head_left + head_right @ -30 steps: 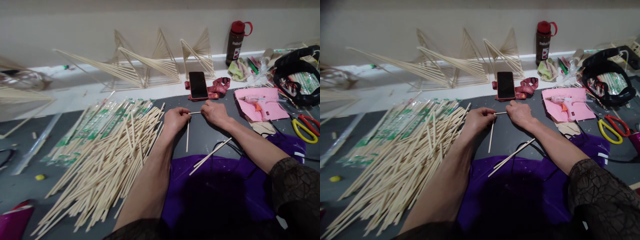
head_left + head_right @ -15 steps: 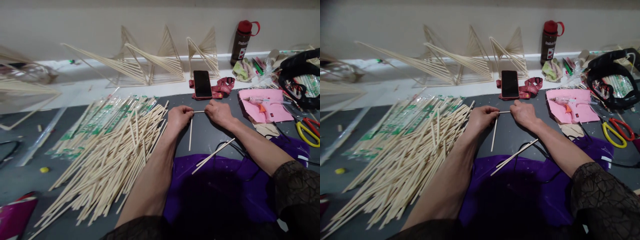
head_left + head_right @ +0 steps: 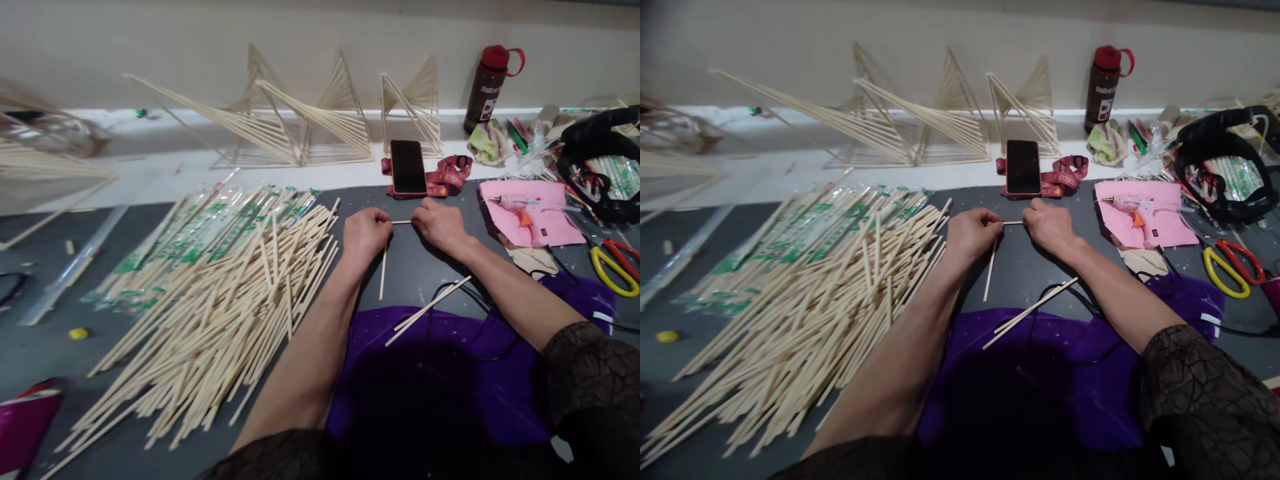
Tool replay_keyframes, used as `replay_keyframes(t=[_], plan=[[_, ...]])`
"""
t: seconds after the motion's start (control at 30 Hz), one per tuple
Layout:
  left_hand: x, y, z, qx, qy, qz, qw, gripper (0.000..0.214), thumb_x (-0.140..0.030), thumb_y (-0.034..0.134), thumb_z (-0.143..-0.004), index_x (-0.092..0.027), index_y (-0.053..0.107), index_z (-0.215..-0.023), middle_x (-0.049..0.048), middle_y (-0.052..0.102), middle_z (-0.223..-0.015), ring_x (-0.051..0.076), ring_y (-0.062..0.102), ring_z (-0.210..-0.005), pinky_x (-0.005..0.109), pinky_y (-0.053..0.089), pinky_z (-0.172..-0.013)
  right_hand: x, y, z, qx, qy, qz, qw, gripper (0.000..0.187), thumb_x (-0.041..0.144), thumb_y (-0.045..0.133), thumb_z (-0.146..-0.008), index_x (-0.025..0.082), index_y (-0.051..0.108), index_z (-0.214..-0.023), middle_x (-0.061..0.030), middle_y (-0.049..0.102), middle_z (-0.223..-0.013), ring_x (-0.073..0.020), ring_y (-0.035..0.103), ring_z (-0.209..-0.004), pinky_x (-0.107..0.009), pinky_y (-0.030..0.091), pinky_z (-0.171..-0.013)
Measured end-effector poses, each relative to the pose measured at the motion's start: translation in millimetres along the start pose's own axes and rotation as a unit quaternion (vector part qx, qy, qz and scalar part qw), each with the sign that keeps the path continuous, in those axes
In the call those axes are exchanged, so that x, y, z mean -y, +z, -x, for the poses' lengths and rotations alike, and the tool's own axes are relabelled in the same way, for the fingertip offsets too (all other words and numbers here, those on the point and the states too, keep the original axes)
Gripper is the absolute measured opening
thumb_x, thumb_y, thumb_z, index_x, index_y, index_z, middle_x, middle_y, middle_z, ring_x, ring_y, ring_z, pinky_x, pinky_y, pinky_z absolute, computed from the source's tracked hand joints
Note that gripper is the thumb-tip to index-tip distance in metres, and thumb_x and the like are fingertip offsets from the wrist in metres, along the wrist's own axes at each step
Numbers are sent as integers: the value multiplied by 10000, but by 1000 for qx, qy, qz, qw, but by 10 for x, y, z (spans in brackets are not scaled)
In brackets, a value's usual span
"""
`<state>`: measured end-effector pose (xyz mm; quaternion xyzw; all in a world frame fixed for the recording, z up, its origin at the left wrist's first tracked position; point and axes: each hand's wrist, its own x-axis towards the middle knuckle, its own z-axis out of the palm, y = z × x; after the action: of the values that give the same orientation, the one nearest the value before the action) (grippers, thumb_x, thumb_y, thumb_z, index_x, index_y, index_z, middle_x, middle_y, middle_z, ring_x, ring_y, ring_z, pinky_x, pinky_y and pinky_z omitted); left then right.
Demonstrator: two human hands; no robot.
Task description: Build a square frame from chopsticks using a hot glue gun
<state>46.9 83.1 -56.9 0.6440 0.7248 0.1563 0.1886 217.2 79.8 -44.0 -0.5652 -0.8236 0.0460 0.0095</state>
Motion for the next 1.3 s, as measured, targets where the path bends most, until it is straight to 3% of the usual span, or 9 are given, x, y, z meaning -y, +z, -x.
replay_keyframes(t=[0.5,0.97,1.3], plan=[[-22,-12,6,0,7,-8,1000,294,-210,594,-844,-175,822,-1025,102,808,-1056,257,726,-1019,305,511,-893,7,28,1,-1,5,6,1000,412,315,350,-1053,218,731,-1176,-83,668,-1206,-206,636,-993,-319,328,-644],[167,63,-53,-7,-14,166,986,283,-318,594,-799,-171,821,-886,39,721,-658,164,662,-554,242,523,-603,-39,55,20,-27,-19,23,999,431,296,339,-1057,227,739,-1204,-82,693,-1205,-219,652,-985,-326,311,-636],[122,40,-65,-3,-46,260,965,157,-239,638,-753,-136,756,-763,-13,575,-485,128,549,-442,221,442,-458,-28,29,6,-33,-26,26,999,428,270,355,-1046,215,743,-1217,-101,686,-1258,-250,661,-1036,-332,367,-669]])
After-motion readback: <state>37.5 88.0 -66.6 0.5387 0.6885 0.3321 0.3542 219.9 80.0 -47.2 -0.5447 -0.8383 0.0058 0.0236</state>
